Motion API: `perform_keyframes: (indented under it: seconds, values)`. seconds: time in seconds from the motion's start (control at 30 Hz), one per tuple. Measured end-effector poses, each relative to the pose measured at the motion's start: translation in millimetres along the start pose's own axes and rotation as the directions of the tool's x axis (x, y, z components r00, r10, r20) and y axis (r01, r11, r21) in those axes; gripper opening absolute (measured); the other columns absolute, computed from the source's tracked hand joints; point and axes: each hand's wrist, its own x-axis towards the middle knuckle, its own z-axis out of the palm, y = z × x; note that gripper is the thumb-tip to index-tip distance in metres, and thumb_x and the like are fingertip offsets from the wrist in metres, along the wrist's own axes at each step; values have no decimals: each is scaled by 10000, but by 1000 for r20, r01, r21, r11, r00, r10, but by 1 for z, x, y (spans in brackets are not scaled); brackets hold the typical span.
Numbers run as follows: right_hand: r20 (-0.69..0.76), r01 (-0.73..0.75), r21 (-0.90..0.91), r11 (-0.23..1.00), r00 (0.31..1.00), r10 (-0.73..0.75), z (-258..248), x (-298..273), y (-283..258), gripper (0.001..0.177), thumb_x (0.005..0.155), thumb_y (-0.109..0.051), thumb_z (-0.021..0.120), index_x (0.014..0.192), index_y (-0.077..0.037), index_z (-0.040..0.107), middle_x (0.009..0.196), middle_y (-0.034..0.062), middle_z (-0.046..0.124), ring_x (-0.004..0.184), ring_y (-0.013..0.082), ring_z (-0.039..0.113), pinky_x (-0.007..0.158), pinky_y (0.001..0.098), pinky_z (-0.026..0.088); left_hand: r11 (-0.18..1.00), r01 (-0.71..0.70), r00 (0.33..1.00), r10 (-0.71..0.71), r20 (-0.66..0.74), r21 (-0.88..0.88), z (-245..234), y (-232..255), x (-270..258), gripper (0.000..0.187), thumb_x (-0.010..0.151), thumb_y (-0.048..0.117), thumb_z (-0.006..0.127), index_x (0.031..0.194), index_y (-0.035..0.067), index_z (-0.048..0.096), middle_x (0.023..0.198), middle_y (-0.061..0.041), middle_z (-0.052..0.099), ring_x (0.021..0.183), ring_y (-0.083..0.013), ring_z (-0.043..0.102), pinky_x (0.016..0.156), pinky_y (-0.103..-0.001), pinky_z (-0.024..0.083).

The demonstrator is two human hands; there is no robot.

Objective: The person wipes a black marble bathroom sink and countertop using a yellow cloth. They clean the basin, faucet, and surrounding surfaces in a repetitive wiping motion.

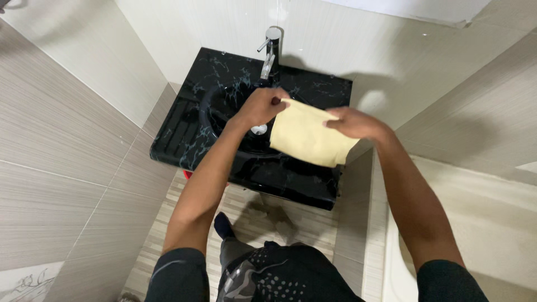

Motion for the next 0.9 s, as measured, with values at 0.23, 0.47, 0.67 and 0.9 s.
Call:
perform_keyframes:
  seconds: [0.23, 0.47, 0.67, 0.9]
  values:
    - [-438, 22, -108, 994, 897, -68, -42, 38, 28, 385, 1031, -221, 571, 1408, -217, 648, 1300, 172, 711, 1160, 390, 675, 1054, 527, 538, 951, 24, 961, 63, -270, 308, 16, -18, 82, 218, 965, 248, 711, 1165, 176, 762, 1161, -83, 747, 1171, -288, 645, 999, -423, 533]
    - [-319, -105, -320, 942, 948, -3, 61, 66, 78, 786, 871, -369, 715, 1562, -240, 363, 1599, 217, 295, 1496, 461, 166, 1198, 604, 153, 926, 12, 991, 40, -130, 377, 72, -96, 29, 425, 902, 194, 705, 1322, 130, 678, 1404, -157, 626, 1288, -369, 567, 1043, -461, 492]
    - [-397, -63, -273, 960, 916, -52, 82, 96, 90, 852, 856, -412, 688, 1617, -270, 332, 1659, 187, 296, 1559, 432, 161, 1254, 569, 152, 928, 118, 987, -72, -142, 353, 124, -93, -66, 488, 941, 354, 691, 1316, 45, 650, 1392, -154, 627, 1316, -345, 532, 1063, -489, 431]
    - [-473, -25, -298, 954, 872, -124, 103, 108, 78, 876, 804, -463, 731, 1577, -277, 365, 1653, 209, 285, 1538, 448, 171, 1212, 635, 112, 921, 120, 981, -52, -189, 370, 129, -71, -84, 520, 961, 416, 665, 1288, 12, 645, 1344, -166, 640, 1289, -341, 545, 1050, -487, 424]
